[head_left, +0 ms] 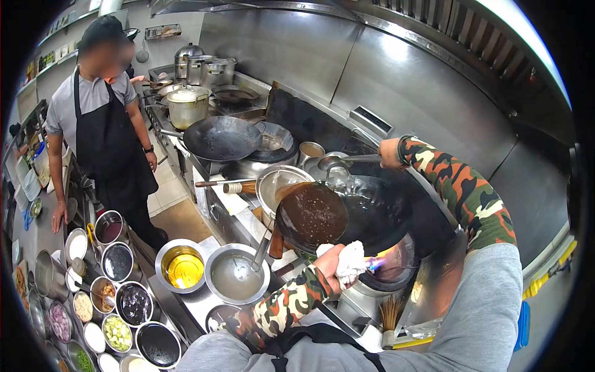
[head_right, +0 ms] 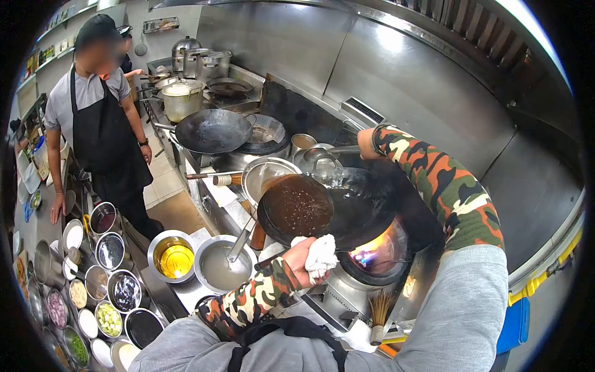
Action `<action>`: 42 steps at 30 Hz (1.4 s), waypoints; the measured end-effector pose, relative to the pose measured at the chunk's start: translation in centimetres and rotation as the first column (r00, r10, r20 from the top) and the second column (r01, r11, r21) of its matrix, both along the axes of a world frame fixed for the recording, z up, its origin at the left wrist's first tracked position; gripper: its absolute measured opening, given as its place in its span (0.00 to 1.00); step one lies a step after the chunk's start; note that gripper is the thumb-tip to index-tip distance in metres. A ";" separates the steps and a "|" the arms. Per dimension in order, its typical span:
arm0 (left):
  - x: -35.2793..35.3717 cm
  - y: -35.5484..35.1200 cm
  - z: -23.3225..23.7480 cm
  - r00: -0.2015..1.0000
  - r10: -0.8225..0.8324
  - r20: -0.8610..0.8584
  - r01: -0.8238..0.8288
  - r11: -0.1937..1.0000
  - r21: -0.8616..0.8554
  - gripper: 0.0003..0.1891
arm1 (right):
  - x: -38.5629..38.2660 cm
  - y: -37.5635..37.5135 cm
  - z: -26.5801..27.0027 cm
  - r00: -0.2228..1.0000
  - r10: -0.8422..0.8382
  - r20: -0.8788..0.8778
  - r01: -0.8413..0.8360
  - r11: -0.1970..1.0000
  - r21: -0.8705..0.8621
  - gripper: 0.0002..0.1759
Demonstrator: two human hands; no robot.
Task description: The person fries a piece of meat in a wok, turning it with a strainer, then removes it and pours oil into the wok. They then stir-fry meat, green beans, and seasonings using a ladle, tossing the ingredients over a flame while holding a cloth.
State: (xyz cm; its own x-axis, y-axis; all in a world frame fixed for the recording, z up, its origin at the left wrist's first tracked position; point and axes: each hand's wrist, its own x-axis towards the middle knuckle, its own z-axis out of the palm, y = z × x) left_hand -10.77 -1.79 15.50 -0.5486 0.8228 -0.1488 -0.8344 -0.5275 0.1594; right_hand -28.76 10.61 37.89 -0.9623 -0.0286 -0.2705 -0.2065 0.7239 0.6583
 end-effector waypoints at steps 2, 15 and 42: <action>-1.5 0.3 -0.5 1.000 0.013 0.019 -0.014 0.999 0.029 0.16 | -1.2 -0.3 -0.3 0.999 0.042 -0.021 -0.042 0.999 -0.027 0.16; -3.8 0.9 0.8 0.998 0.029 0.056 -0.037 0.989 0.147 0.13 | -4.7 -2.3 -0.9 0.983 0.147 -0.107 -0.131 0.981 0.142 0.17; -14.4 4.9 -15.1 0.976 -0.033 -0.215 0.194 0.577 0.794 0.20 | -0.6 -13.8 3.7 0.911 0.258 -0.322 -0.217 0.963 0.157 0.13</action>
State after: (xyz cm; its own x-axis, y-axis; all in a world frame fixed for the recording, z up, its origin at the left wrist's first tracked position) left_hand -25.19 3.08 0.38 -0.3901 0.6140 0.6862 -0.9014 -0.4067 -0.1485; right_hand -29.33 -3.23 41.56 -0.9652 -0.2560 0.0533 -0.1142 0.5959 0.7949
